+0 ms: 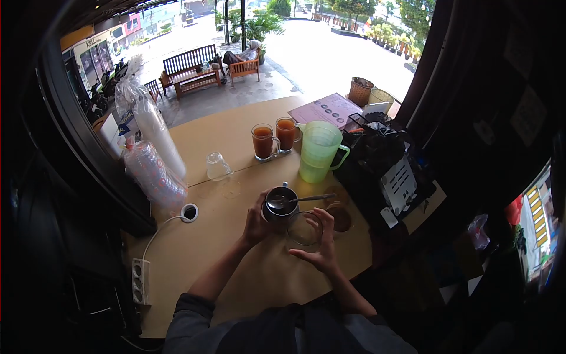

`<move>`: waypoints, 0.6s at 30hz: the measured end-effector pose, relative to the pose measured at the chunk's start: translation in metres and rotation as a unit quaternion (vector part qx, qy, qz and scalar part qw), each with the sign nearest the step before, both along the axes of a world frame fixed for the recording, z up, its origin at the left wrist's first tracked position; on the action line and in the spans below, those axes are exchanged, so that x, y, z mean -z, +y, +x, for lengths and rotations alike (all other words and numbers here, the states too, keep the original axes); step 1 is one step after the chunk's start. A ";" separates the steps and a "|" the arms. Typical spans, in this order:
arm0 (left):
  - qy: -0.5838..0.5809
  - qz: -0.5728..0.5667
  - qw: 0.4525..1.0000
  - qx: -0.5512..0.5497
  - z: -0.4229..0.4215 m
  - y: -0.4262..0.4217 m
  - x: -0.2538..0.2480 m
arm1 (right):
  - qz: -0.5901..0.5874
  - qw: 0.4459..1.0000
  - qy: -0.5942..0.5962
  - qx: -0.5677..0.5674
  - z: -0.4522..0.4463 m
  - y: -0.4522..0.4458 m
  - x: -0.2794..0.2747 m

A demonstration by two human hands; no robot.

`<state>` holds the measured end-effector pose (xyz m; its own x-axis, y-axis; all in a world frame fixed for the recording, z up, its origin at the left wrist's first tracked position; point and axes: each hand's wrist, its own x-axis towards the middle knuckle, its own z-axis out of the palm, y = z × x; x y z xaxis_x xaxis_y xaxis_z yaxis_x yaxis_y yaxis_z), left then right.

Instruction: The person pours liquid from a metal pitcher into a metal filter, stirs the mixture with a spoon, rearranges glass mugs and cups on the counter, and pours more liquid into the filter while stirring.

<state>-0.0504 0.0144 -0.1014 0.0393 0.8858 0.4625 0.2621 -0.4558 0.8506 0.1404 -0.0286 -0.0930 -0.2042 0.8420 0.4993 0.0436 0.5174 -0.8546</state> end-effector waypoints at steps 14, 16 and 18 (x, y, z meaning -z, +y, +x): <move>0.079 0.040 0.994 -0.057 -0.005 0.005 0.002 | -0.207 0.916 0.344 0.013 0.005 0.050 -0.010; 0.068 0.040 0.996 -0.048 -0.007 0.007 0.002 | -0.255 0.892 0.373 0.000 0.005 0.054 -0.017; 0.085 0.058 0.993 -0.052 -0.009 0.008 -0.005 | -0.221 0.912 0.336 -0.081 0.005 0.056 -0.033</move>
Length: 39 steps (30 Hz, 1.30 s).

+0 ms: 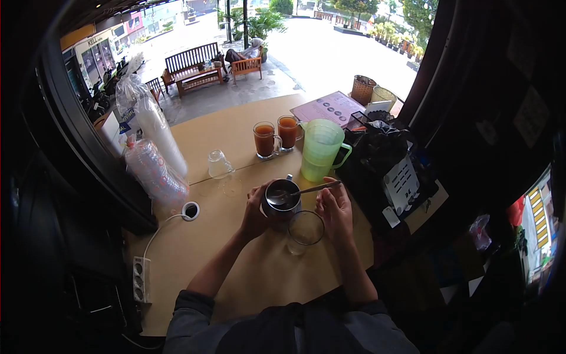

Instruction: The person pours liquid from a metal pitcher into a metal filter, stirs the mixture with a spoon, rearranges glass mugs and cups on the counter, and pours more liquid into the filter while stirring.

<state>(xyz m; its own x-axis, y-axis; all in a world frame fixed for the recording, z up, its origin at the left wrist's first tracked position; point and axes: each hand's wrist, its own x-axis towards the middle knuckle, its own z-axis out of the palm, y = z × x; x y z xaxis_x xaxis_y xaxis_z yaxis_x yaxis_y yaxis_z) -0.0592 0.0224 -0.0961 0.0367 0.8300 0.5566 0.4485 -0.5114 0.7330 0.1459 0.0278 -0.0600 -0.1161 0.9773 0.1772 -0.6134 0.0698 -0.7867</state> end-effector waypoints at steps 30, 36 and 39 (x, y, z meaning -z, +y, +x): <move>-0.160 -0.108 0.953 0.235 0.048 -0.045 -0.034 | 0.177 0.968 -0.114 0.137 0.060 -0.077 -0.033; -0.163 -0.077 0.963 0.202 0.057 -0.043 -0.023 | 0.240 0.949 -0.144 0.146 0.061 -0.085 -0.021; -0.179 -0.080 0.955 0.222 0.063 -0.037 -0.015 | 0.261 0.939 -0.125 0.187 0.057 -0.090 -0.021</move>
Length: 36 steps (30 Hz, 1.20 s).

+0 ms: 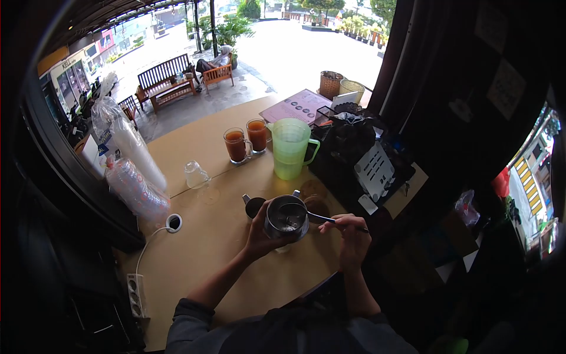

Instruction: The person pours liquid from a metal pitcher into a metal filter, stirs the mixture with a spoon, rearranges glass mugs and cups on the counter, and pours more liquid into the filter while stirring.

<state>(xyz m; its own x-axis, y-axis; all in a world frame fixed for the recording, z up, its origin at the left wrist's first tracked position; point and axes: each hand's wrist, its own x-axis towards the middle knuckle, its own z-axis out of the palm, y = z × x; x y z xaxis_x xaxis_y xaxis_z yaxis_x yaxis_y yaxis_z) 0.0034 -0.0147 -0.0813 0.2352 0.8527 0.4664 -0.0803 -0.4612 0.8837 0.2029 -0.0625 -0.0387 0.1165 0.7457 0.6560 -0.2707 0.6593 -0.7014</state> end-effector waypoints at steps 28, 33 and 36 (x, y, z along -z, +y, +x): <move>-0.025 0.035 0.992 -0.118 0.030 0.000 0.008 | -0.164 0.978 -0.100 0.078 0.072 0.017 0.015; -0.026 0.057 0.996 -0.066 0.022 0.006 0.011 | -0.149 0.956 -0.221 0.122 0.058 0.030 0.017; -0.018 0.072 0.996 -0.057 0.019 0.009 0.011 | -0.122 0.949 -0.250 0.146 0.048 0.038 0.018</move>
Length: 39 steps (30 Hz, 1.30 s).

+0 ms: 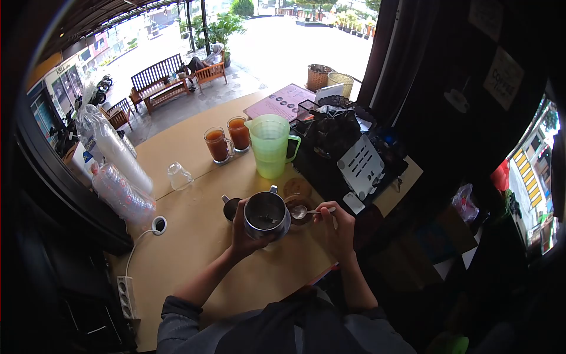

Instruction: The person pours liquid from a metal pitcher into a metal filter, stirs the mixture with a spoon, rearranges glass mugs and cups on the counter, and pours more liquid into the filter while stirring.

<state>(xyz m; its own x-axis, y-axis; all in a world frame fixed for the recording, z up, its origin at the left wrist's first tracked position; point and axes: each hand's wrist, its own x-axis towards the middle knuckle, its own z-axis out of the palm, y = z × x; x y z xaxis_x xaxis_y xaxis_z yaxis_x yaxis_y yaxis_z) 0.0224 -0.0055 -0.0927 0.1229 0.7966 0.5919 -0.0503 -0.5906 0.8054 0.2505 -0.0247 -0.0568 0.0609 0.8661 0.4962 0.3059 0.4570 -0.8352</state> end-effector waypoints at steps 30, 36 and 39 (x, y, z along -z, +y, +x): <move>-0.056 0.060 0.996 0.024 -0.010 0.022 0.031 | 0.000 0.997 -0.071 -0.020 -0.026 0.018 0.007; -0.050 0.008 0.998 0.032 -0.012 0.019 0.037 | -0.011 0.997 -0.068 -0.020 -0.029 0.021 0.007; -0.055 0.051 0.996 0.048 -0.010 0.029 0.041 | 0.000 0.998 -0.054 -0.018 -0.030 0.022 0.008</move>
